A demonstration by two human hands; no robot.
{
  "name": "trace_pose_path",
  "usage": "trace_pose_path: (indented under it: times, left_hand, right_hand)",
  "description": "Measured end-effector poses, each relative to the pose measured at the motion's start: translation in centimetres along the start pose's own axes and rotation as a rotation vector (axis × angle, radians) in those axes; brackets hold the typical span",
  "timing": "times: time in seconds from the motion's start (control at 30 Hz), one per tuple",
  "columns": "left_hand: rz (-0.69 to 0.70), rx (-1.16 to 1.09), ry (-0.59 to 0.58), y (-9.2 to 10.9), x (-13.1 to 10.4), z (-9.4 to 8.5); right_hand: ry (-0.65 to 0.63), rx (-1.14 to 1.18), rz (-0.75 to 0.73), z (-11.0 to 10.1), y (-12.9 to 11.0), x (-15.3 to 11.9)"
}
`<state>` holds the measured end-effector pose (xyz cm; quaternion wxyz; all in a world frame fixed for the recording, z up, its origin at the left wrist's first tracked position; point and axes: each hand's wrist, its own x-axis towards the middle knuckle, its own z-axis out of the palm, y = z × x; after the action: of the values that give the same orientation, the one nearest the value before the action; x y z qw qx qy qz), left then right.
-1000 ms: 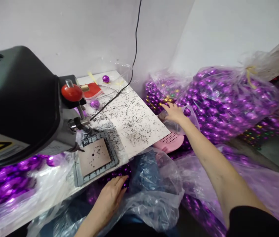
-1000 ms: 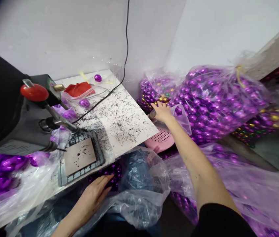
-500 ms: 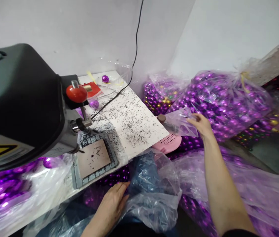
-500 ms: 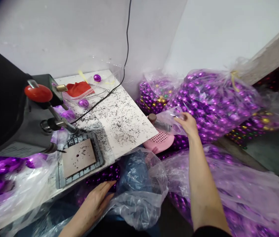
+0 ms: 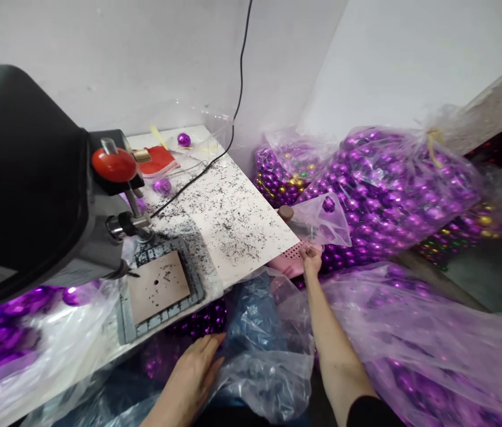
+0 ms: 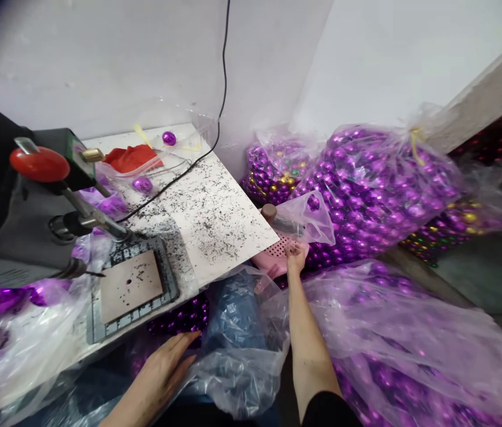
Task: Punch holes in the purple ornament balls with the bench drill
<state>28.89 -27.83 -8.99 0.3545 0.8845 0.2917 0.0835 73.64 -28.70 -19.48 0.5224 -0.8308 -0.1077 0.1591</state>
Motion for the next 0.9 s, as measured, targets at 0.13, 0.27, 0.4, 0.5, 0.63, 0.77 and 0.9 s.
trace_pose_path:
  times: [0.13, 0.27, 0.4, 0.5, 0.63, 0.77, 0.9]
  left_hand:
    - [-0.022, 0.001, -0.006, -0.1, -0.2, 1.2]
    - [-0.030, -0.003, -0.021, -0.1, -0.3, 1.7]
    - [-0.016, 0.014, 0.020, -0.5, -0.3, 1.7]
    - [-0.028, 0.015, 0.022, -0.6, -0.5, 1.5]
    - [-0.026, 0.004, -0.032, -0.1, -0.2, 1.4]
    - [0.009, -0.002, -0.056, 0.9, 0.2, 1.4]
    - [-0.013, -0.021, 0.038, 0.5, -0.5, 1.2]
  right_hand:
    - [0.108, -0.286, 0.048, 1.4, 0.7, 0.6]
    - [0.160, -0.453, 0.040, 1.7, 0.8, 0.4]
    - [0.190, -0.530, -0.022, -0.6, 0.3, -1.8]
    - [0.197, -0.557, -0.130, -3.4, -1.5, -3.3]
    - [0.126, -0.584, -0.370, -3.8, -7.4, -1.2]
    - [-0.159, -0.637, -0.588, -0.6, -14.1, 4.4]
    - [-0.278, -0.710, -0.590, -0.9, -15.1, 7.5]
